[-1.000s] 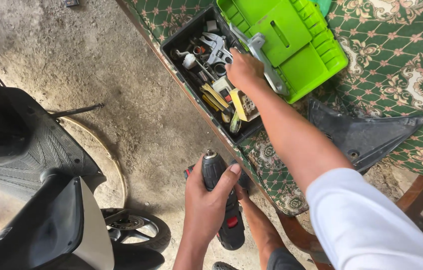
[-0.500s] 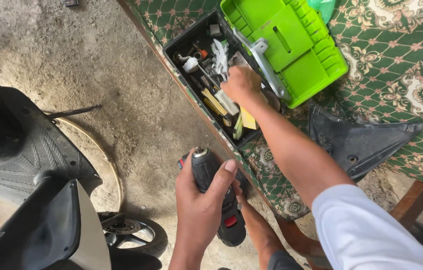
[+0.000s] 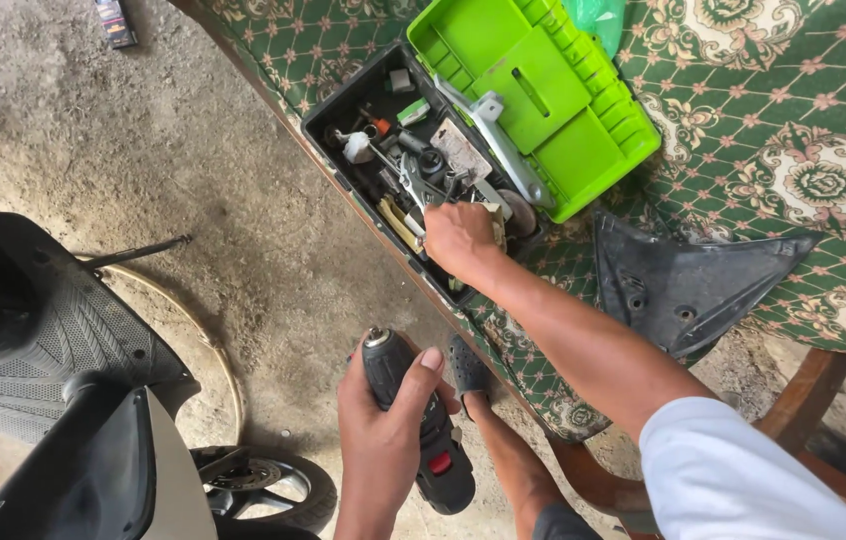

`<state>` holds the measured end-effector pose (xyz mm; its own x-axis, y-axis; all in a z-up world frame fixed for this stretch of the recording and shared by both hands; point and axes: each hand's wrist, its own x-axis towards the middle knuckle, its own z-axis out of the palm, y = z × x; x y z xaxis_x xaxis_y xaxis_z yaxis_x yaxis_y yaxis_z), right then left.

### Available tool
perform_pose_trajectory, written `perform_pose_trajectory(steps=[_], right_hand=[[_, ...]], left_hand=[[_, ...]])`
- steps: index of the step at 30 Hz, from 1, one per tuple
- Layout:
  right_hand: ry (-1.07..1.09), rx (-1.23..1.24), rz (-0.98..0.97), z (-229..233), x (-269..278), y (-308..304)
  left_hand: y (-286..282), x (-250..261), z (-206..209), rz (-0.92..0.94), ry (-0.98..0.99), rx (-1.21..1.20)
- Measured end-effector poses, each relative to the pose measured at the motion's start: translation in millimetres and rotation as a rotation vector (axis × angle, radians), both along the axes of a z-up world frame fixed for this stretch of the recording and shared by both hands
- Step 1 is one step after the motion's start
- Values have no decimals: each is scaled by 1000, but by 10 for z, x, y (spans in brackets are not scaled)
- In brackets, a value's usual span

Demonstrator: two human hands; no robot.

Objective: Repairing the front panel and internal components of a white scooter using various tools.

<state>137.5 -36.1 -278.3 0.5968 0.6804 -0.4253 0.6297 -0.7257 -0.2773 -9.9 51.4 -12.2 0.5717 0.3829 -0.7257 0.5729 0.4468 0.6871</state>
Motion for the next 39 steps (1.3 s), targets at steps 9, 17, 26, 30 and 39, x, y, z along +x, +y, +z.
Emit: perform_pose_trajectory(steps=[9, 17, 26, 30, 39], right_hand=[[-6, 58, 31, -102, -403, -410], [54, -74, 65, 22, -380, -322], [241, 543, -267, -221, -213, -473], [482, 544, -480, 141, -49, -389], [566, 685, -742, 137, 485, -351]], left_hand=[[-7, 8, 15, 4, 22, -41], [-12, -24, 80, 3, 49, -37], [-61, -191, 114, 9, 50, -20], [-92, -206, 137, 10, 45, -25], [-126, -225, 171, 37, 35, -34]])
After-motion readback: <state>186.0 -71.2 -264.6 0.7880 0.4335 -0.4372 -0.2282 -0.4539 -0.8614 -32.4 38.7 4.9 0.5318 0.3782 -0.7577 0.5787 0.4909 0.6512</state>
